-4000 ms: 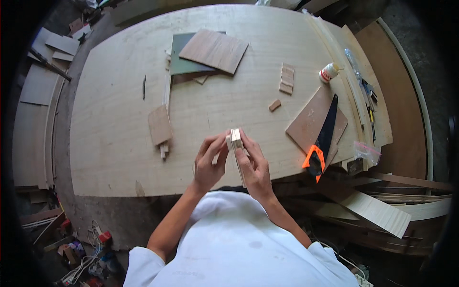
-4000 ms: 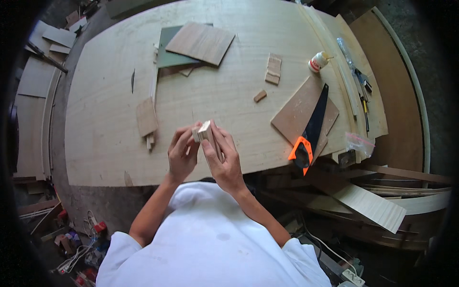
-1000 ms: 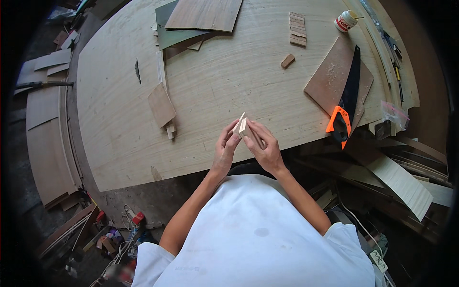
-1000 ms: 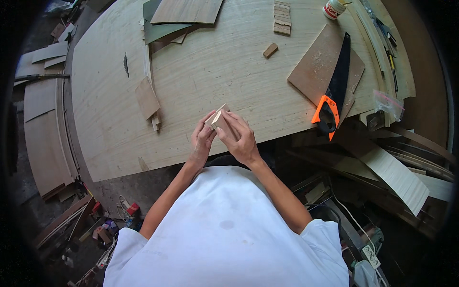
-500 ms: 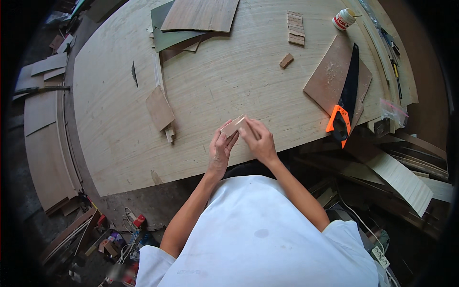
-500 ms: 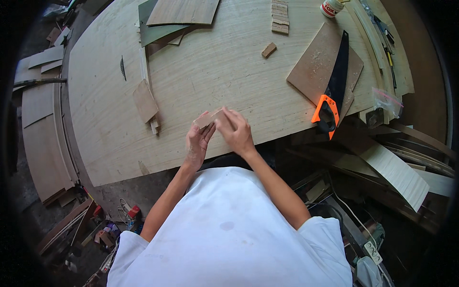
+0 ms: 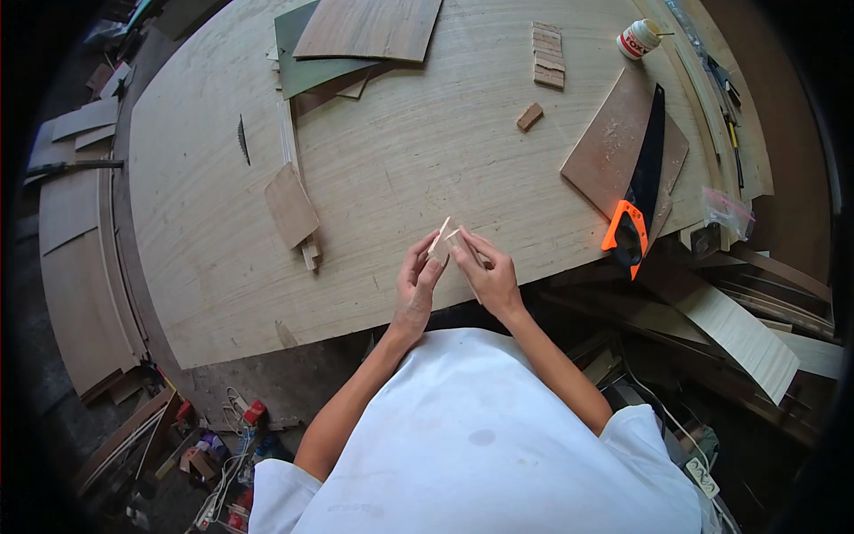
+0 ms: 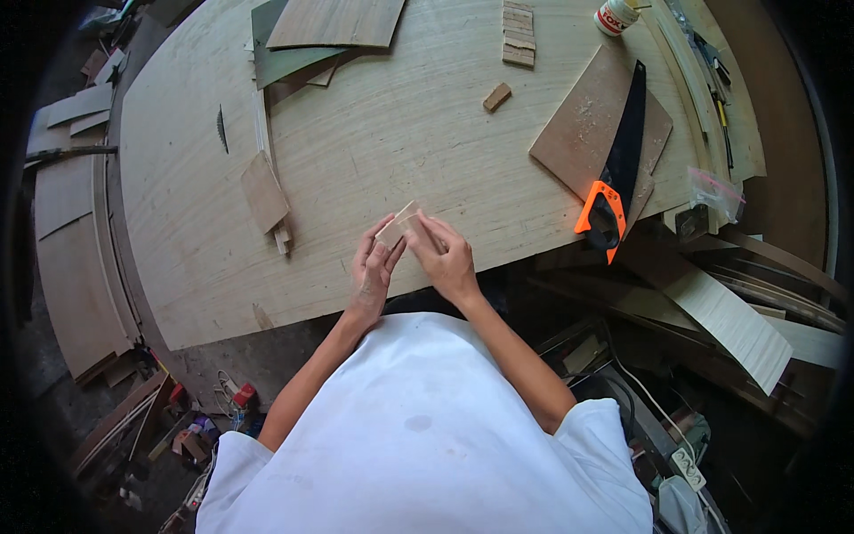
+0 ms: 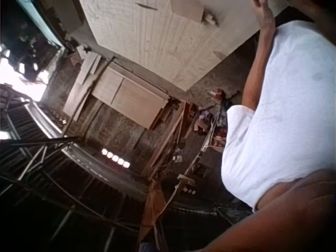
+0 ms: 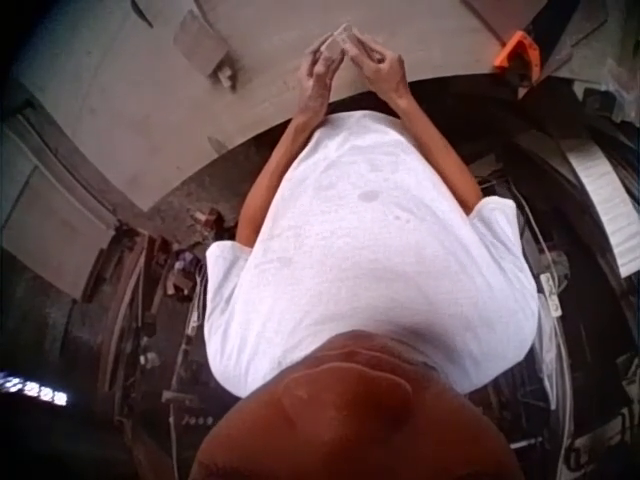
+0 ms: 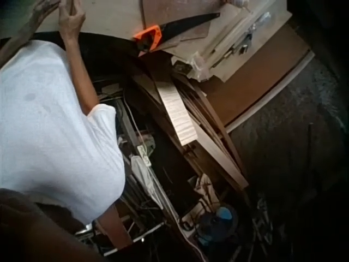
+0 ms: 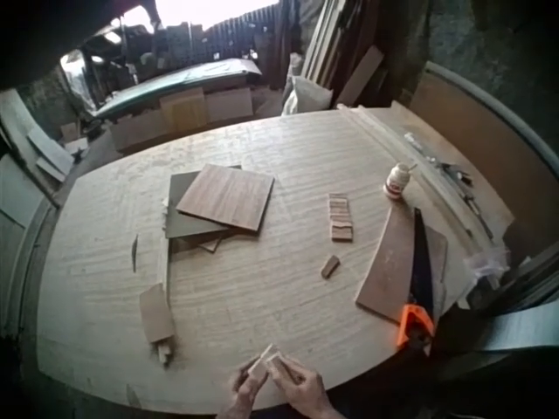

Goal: Assembling and checking the fit of small wooden pieces at a workshop table.

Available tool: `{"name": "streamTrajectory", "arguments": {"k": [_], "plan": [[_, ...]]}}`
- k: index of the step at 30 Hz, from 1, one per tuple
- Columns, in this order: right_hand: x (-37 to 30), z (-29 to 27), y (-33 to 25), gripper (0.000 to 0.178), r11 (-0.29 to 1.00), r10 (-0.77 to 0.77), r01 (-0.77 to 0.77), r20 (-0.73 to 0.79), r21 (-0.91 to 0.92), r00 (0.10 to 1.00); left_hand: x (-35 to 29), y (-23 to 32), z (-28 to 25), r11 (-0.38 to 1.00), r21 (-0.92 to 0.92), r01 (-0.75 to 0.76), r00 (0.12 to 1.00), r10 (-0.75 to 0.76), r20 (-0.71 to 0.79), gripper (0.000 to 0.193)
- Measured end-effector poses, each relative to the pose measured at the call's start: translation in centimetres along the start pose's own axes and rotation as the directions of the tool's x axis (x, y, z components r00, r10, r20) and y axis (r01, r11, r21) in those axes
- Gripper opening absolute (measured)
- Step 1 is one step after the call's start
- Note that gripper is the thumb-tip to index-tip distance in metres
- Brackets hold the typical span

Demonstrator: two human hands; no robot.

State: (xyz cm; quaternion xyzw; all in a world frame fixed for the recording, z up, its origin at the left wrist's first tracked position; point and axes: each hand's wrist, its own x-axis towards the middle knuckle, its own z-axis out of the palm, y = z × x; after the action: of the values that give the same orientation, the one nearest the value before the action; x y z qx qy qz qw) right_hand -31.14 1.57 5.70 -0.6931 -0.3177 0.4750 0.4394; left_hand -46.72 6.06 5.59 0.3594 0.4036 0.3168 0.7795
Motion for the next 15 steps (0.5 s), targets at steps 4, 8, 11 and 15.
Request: {"name": "streamTrajectory", "arguments": {"k": [4,8,11,15], "plan": [[-1.6,0.4,-2.9,0.053,0.981,-0.189,0.19,0.019,-0.048,0.982,0.1,0.5,0.0,1.0,-0.027,0.006,1.0,-0.005,0.018,0.062],[1.6,0.2,-0.1,0.053,0.996,-0.084,0.084,-0.012,0.008,0.996,0.5,0.7,0.4,0.997,-0.083,0.004,1.0,-0.004,-0.001,0.061],[0.6,0.4,-1.6,0.053,0.996,-0.045,0.047,-0.026,0.078,0.999,0.5,0.6,0.2,1.0,-0.005,0.002,1.0,-0.002,-0.015,0.061],[-0.7,0.4,-2.4,0.055,0.96,-0.262,0.26,-0.006,-0.103,0.965,0.1,0.8,0.5,1.0,0.009,-0.008,1.0,0.008,-0.03,0.064]]}}
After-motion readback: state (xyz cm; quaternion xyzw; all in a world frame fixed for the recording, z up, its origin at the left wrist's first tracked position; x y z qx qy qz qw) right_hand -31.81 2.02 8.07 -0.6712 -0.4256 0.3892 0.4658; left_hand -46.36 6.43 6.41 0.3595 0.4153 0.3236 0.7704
